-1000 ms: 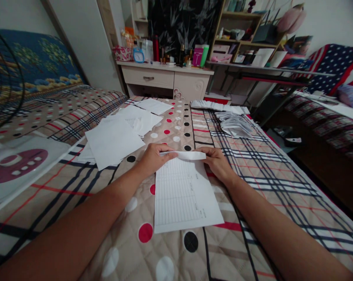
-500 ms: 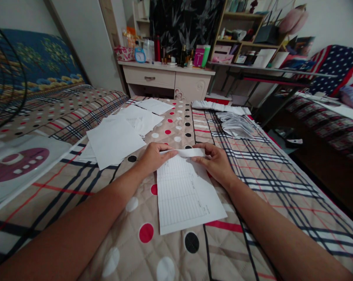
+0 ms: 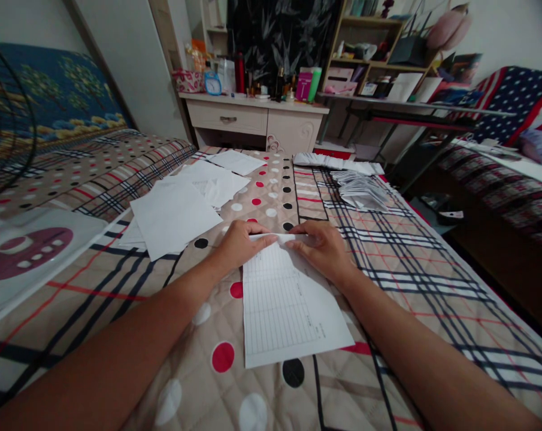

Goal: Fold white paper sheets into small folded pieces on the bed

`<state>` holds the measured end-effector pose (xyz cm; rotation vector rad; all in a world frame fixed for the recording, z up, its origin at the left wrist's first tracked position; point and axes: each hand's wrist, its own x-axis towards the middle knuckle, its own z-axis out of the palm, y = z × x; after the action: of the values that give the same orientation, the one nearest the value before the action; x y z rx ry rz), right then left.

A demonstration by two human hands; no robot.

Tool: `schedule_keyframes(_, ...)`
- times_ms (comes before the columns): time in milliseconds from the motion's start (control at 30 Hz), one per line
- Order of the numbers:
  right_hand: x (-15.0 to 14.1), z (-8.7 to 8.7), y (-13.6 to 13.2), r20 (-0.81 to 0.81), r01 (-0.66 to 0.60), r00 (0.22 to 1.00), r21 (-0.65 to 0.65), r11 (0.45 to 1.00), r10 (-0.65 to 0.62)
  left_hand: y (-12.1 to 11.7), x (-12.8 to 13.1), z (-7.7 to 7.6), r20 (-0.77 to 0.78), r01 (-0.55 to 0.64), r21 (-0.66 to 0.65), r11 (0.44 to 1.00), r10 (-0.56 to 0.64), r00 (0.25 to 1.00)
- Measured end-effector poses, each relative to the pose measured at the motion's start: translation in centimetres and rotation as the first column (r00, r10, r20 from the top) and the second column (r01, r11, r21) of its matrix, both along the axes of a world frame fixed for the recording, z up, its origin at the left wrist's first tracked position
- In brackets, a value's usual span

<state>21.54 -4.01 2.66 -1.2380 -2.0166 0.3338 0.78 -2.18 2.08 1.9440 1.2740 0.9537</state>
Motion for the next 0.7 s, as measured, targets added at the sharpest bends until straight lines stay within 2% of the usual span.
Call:
schedule_keyframes(133, -0.3, 0.1, 0.0, 0.126, -0.07, 0.99, 0.062, 0.996, 0.062, 0.0, 0.2, -0.4, -0.012, 0.03, 0.02, 0.999, -0.03, 0.999)
schedule_keyframes(267, -0.4, 0.0, 0.1, 0.153, -0.1, 0.984, 0.03, 0.995, 0.094, 0.1, 0.1, -1.1, -0.044, 0.103, 0.062, 0.993, -0.1, 0.994)
schedule_keyframes(433, -0.2, -0.2, 0.2, 0.0, -0.113, 0.994, -0.1, 0.989, 0.114, 0.2, 0.0, -1.1, -0.041, 0.117, 0.048, 0.992, -0.115, 0.992)
schedule_keyframes(567, -0.3, -0.2, 0.1, -0.148, -0.073, 0.988, -0.252, 0.965, 0.036, 0.3, 0.0, -1.0, -0.021, 0.117, 0.039, 0.992, -0.116, 0.993)
schedule_keyframes(700, -0.4, -0.1, 0.0, -0.192, -0.064, 0.981, -0.307, 0.95, 0.004, 0.4, -0.1, -1.1, -0.007, 0.12, 0.044, 0.992, -0.12, 0.993)
